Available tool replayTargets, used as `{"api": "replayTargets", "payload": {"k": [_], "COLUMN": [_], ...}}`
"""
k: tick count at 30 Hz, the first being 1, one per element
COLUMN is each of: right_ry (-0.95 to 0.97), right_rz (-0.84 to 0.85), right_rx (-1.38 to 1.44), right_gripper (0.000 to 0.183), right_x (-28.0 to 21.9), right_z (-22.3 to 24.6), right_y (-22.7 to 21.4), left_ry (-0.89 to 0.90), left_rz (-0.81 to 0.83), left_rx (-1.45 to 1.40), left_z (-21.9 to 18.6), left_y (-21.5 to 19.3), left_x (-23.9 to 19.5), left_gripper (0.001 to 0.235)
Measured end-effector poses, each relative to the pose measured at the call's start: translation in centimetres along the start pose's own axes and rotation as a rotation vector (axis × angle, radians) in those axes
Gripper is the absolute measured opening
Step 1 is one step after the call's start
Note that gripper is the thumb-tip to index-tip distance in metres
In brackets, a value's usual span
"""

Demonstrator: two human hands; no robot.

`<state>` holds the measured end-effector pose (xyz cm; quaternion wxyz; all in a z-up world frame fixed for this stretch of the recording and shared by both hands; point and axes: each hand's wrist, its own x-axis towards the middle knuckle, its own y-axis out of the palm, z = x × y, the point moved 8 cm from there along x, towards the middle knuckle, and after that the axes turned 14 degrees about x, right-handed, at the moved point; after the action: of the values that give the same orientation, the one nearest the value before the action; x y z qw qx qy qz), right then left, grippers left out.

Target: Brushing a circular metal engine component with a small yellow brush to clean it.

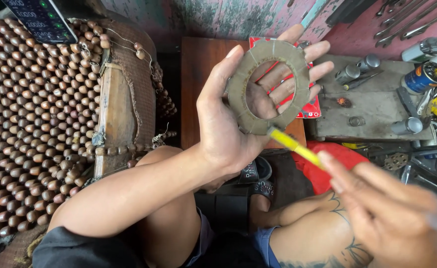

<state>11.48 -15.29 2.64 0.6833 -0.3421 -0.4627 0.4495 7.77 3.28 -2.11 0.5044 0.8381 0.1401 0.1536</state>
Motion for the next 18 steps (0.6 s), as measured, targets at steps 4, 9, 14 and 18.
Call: {"api": "replayTargets", "payload": {"k": [4, 9, 14, 18], "right_ry": [0.109, -0.072, -0.066, -0.071], "right_rz": [-0.089, 0.036, -0.086, 0.094], "right_rx": [0.004, 0.060, 0.170, 0.213], "right_gripper": [0.034, 0.042, 0.032, 0.038], "right_x": [1.2, 1.0, 3.0, 2.0], "right_z": [-0.8, 0.7, 2.2, 1.2], "right_y": [-1.1, 1.2, 1.1, 1.4], "left_ry": [0.006, -0.026, -0.146, -0.048], "left_rz": [-0.052, -0.041, -0.145, -0.083], "left_rx": [0.044, 0.089, 0.122, 0.061], "left_z": [-0.2, 0.7, 1.8, 1.4], "left_y": [0.2, 0.1, 0.3, -0.3], "left_x": [-0.2, -0.5, -1.2, -0.7], "left_gripper": [0.080, 0.080, 0.072, 0.077]}}
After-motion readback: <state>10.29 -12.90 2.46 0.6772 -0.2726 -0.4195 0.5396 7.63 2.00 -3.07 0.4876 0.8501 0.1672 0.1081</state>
